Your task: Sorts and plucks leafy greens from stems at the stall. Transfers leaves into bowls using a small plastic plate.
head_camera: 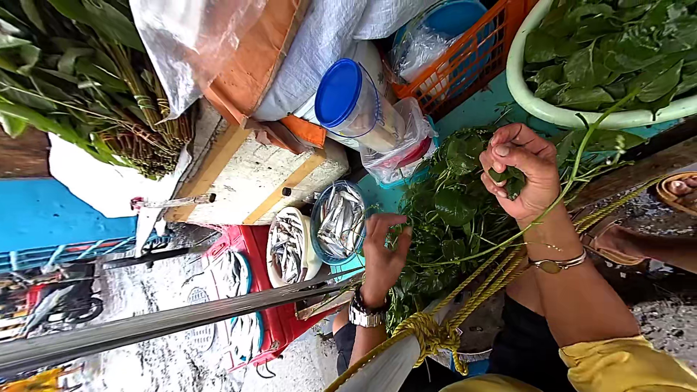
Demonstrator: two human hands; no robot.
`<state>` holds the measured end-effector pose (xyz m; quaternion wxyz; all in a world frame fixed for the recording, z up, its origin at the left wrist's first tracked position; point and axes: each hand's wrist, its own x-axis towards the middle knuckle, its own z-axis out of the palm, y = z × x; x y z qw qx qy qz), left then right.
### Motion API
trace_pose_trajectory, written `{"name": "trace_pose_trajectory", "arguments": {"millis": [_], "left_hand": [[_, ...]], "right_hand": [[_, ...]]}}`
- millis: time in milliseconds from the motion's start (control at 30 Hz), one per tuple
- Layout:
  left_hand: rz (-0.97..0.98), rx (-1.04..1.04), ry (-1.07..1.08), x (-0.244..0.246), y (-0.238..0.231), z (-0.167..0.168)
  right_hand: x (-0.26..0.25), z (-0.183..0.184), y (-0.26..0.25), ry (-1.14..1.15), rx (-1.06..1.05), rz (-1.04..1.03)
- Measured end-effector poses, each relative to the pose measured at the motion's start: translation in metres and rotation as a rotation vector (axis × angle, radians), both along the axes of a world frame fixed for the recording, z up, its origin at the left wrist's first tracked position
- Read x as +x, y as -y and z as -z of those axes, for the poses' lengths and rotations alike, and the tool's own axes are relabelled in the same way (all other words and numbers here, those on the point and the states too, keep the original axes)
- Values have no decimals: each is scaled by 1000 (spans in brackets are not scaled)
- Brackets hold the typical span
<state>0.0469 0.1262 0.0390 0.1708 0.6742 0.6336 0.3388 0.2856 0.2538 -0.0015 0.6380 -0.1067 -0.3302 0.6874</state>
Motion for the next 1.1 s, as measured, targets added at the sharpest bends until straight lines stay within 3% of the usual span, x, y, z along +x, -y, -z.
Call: {"name": "trace_pose_trajectory", "arguments": {"millis": [100, 200, 333, 633, 767, 833, 1000, 1100], "left_hand": [[121, -148, -34, 4, -23, 6], [126, -270, -39, 4, -41, 14], [136, -280, -41, 9, -64, 16], [289, -468, 176, 22, -89, 10], [149, -519, 348, 25, -82, 15], [124, -570, 391, 27, -79, 16], [138, -610, 415, 34, -76, 12], [141, -590, 517, 36, -74, 13]], "right_hand": [[4, 2, 10, -51, 11, -22], [9, 3, 11, -46, 3, -20], [14, 5, 10, -28, 23, 20], [12, 5, -7, -89, -35, 41], [13, 6, -7, -50, -29, 51], [16, 1, -5, 132, 27, 63], [15, -10, 8, 776, 302, 92], [12, -11, 10, 1211, 354, 23]]}}
